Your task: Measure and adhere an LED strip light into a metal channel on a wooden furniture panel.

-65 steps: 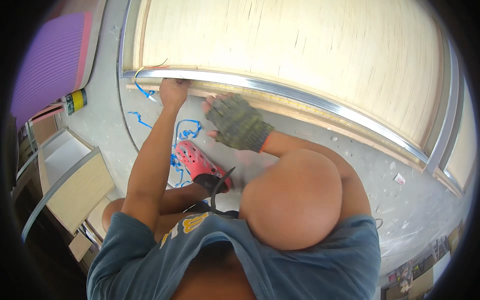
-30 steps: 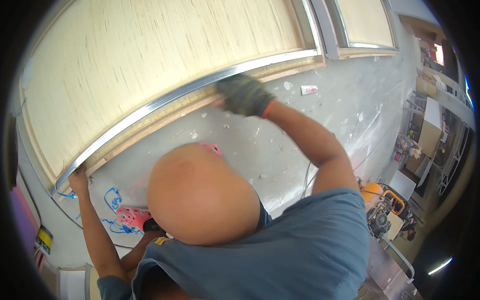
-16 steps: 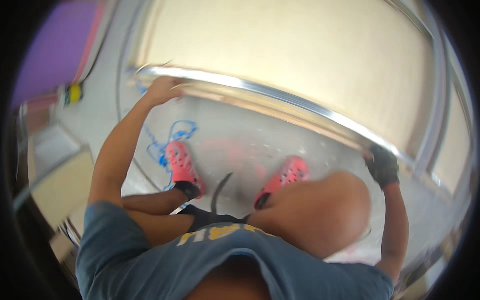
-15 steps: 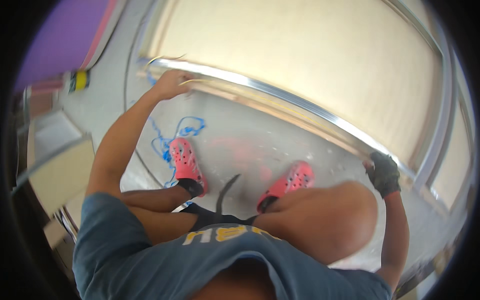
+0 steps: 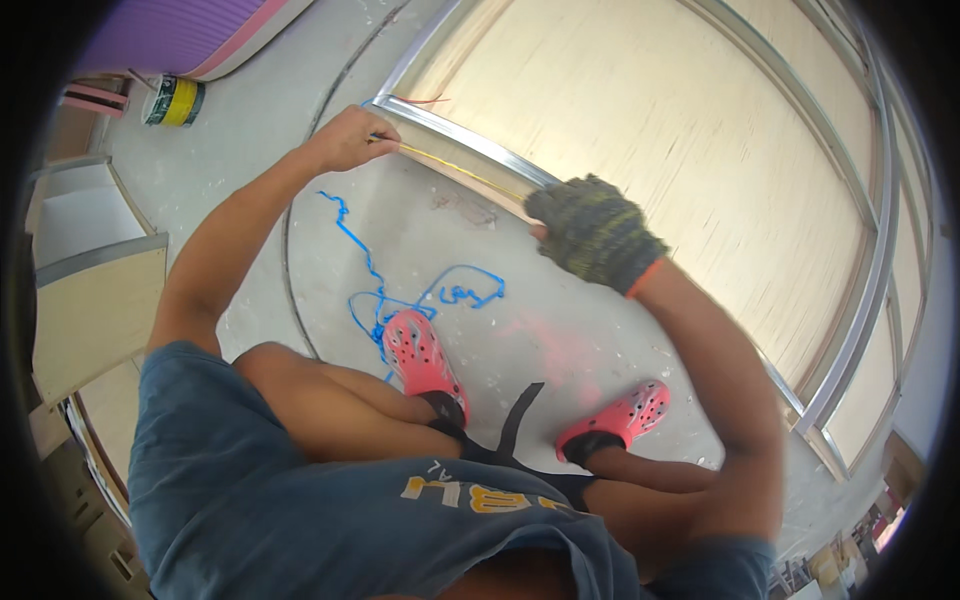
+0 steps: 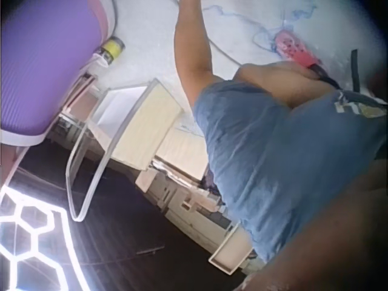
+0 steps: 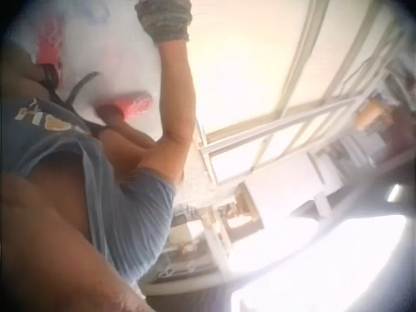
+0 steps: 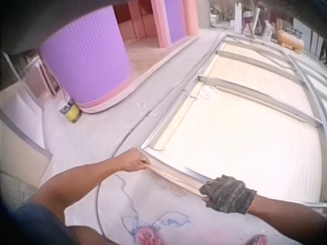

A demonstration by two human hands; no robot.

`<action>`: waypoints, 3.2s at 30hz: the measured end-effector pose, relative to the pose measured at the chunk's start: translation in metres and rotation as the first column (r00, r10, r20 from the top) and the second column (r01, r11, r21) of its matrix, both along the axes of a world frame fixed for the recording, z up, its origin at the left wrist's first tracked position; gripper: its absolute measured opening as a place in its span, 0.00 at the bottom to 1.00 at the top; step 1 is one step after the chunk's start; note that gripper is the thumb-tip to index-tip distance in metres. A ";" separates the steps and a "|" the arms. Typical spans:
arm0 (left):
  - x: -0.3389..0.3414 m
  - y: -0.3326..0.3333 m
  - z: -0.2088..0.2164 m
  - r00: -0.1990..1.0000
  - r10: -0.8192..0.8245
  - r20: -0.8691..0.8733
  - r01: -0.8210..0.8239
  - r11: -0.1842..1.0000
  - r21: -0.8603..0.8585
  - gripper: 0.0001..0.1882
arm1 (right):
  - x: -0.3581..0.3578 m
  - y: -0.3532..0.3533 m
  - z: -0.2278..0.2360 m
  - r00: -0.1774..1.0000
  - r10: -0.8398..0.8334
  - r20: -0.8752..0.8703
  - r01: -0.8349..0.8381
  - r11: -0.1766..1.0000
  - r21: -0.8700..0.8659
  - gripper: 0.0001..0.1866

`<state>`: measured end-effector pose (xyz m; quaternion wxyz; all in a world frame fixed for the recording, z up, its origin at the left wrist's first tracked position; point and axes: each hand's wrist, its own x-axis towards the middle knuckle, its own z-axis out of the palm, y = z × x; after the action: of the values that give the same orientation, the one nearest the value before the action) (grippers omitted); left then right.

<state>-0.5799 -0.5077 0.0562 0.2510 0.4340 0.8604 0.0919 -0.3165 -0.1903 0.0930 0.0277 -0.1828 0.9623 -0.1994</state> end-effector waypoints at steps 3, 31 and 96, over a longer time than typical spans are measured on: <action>-0.008 -0.009 -0.019 0.920 -0.198 -0.339 0.287 0.928 0.237 0.09 | -0.034 -0.055 -0.039 0.965 -0.242 -0.098 0.229 0.964 -0.134 0.16; 0.028 -0.120 -0.037 0.634 0.626 0.455 -0.773 0.534 0.344 0.11 | -0.062 -0.170 -0.110 0.913 -0.223 -0.341 0.224 0.974 -0.038 0.11; -0.113 -0.040 -0.118 0.941 0.238 0.241 -0.250 0.968 0.021 0.19 | 0.069 -0.095 -0.171 0.708 -0.689 -0.156 0.696 0.718 -0.016 0.35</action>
<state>-0.6927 -0.5473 -0.0614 0.3272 0.3162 0.8688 0.1954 -0.2478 -0.2852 -0.0781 -0.1178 0.1771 0.9640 -0.1596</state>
